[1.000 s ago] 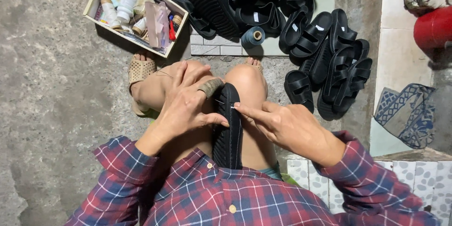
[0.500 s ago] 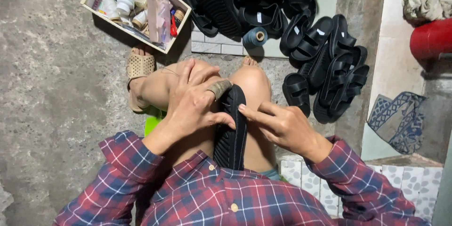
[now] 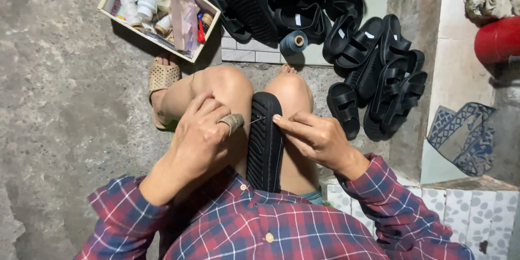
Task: Hand-stitching the sole of a black sandal using an awl and thread.
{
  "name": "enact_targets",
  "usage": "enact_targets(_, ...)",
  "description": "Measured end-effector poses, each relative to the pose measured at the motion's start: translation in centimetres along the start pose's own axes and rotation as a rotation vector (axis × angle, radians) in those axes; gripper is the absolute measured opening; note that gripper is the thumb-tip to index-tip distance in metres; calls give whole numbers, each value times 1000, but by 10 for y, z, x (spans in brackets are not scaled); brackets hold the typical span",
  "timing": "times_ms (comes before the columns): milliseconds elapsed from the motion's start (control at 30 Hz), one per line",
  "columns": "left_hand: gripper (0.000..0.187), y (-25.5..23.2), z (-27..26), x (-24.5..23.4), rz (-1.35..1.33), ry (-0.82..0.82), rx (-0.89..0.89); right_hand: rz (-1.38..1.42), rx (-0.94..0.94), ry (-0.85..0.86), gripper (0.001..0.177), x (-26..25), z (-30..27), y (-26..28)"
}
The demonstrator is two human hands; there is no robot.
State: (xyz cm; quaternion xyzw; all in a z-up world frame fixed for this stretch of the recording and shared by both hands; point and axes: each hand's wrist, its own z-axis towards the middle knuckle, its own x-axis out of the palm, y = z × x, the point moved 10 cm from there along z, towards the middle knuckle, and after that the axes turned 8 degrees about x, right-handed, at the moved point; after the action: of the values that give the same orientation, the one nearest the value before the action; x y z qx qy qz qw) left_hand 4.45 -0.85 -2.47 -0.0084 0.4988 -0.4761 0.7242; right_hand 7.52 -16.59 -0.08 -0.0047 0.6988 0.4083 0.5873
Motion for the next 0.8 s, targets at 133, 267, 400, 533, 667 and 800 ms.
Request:
enact_targets(133, 16, 0, -2, -2, -291, 127, -126, 29, 1, 21, 23, -1, 3, 2)
enact_targets(267, 9, -18, 26, -18, -944, -19, -200, 37, 8, 17, 23, -2, 4, 2)
enact_targets(400, 7, -1, 23, -3, -821, -186, -316, 6, 12, 1, 21, -3, 3, 3)
enact_targets(533, 19, 0, 25, -9, -222, -127, -296, -28, 4, -3, 23, 0, 1, 1)
enact_targets(667, 20, 7, 35, -4, -358, -19, -465, -27, 3, -19, 23, 2, 1, -2)
enact_targets(800, 12, 20, 22, -4, -495, -64, -547, -72, 18, 34, 25, -10, 1, 4)
